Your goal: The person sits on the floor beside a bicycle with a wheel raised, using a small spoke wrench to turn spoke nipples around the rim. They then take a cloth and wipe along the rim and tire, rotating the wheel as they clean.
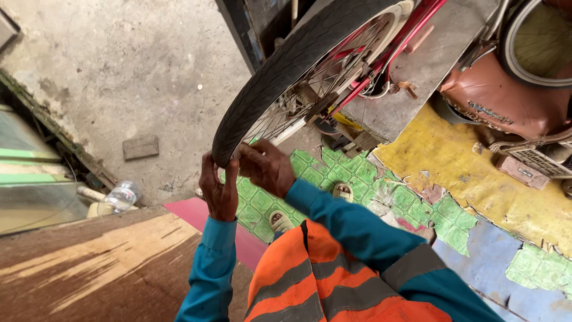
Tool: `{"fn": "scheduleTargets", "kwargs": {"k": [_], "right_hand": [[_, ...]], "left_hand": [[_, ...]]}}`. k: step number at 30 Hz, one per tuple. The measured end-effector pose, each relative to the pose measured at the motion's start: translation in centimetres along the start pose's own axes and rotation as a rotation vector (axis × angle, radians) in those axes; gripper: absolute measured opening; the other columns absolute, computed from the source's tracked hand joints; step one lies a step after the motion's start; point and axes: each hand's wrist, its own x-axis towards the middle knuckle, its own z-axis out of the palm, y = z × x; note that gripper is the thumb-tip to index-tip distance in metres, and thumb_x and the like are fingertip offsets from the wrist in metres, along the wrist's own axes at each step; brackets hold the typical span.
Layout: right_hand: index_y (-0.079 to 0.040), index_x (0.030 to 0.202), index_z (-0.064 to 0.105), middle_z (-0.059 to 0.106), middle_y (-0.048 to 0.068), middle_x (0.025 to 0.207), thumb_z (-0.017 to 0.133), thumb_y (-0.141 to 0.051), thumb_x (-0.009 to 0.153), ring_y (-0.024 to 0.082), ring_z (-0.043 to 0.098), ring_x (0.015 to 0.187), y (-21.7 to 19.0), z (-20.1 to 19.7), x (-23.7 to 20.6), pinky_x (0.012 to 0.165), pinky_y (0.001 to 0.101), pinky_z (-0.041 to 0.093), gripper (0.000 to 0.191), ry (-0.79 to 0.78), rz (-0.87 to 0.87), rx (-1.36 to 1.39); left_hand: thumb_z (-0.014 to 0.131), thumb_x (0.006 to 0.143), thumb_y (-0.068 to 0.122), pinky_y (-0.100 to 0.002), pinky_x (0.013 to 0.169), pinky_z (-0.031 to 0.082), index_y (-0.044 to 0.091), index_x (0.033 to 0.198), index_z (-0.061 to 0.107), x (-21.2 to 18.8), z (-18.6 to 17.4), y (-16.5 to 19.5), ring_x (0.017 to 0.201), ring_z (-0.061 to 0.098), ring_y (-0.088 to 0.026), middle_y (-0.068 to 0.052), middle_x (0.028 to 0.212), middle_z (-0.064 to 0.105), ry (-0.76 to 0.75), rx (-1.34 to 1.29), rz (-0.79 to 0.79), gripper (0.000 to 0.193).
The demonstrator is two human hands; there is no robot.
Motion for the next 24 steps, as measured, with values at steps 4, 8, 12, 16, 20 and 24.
{"fn": "scheduleTargets", "kwargs": {"k": [4,8,12,16,20,24], "right_hand": [[-0.011,0.128,0.066,0.067,0.007,0.100,0.076,-0.001,0.077,0.029,0.068,0.090,1.7,-1.8,0.7,0.073,0.0431,0.057,0.054,-0.220,-0.184,-0.259],[-0.010,0.128,0.063,0.067,0.010,0.104,0.075,-0.002,0.080,0.030,0.066,0.093,2.5,-1.6,-0.8,0.077,0.0428,0.058,0.050,-0.203,-0.201,-0.267],[-0.010,0.134,0.063,0.068,0.007,0.100,0.075,-0.006,0.094,0.022,0.070,0.086,2.6,-1.8,-2.7,0.074,0.0343,0.060,0.042,-0.095,-0.053,-0.054],[-0.008,0.124,0.069,0.069,0.012,0.102,0.073,-0.009,0.090,0.022,0.071,0.079,2.5,0.0,-2.0,0.065,0.0327,0.058,0.034,0.044,0.151,0.001],[-0.010,0.121,0.075,0.072,0.011,0.099,0.072,-0.010,0.096,0.024,0.073,0.084,2.0,2.0,-0.1,0.074,0.0361,0.061,0.025,-0.059,0.369,0.115],[-0.011,0.125,0.072,0.067,0.012,0.100,0.072,-0.009,0.092,0.028,0.069,0.084,1.0,-0.2,-0.7,0.070,0.0393,0.058,0.033,-0.168,0.153,-0.087]], "left_hand": [[0.065,0.108,0.029,-0.037,0.099,0.051,0.001,0.122,0.060,0.2,-0.1,-0.4,0.110,0.064,-0.019,-0.010,0.116,0.069,0.017,0.041,-0.018,0.031],[0.064,0.107,0.029,-0.037,0.096,0.051,0.002,0.122,0.060,0.3,-0.1,-0.3,0.108,0.063,-0.019,-0.010,0.114,0.068,0.020,0.048,-0.059,0.032],[0.065,0.107,0.031,-0.039,0.095,0.051,0.003,0.123,0.060,0.4,-0.1,0.2,0.105,0.061,-0.020,-0.009,0.112,0.067,0.027,0.142,0.030,0.033],[0.066,0.105,0.034,-0.037,0.088,0.052,0.003,0.126,0.060,0.2,0.2,0.9,0.100,0.062,-0.019,-0.009,0.110,0.065,0.046,0.164,0.009,0.037],[0.066,0.108,0.031,-0.037,0.091,0.051,0.002,0.127,0.060,0.5,0.3,1.4,0.104,0.062,-0.019,-0.010,0.113,0.066,0.046,0.120,0.051,0.035],[0.068,0.107,0.028,-0.034,0.086,0.051,0.002,0.121,0.062,1.1,0.3,1.8,0.096,0.061,-0.016,-0.006,0.104,0.068,0.042,0.141,-0.006,0.029]]}}
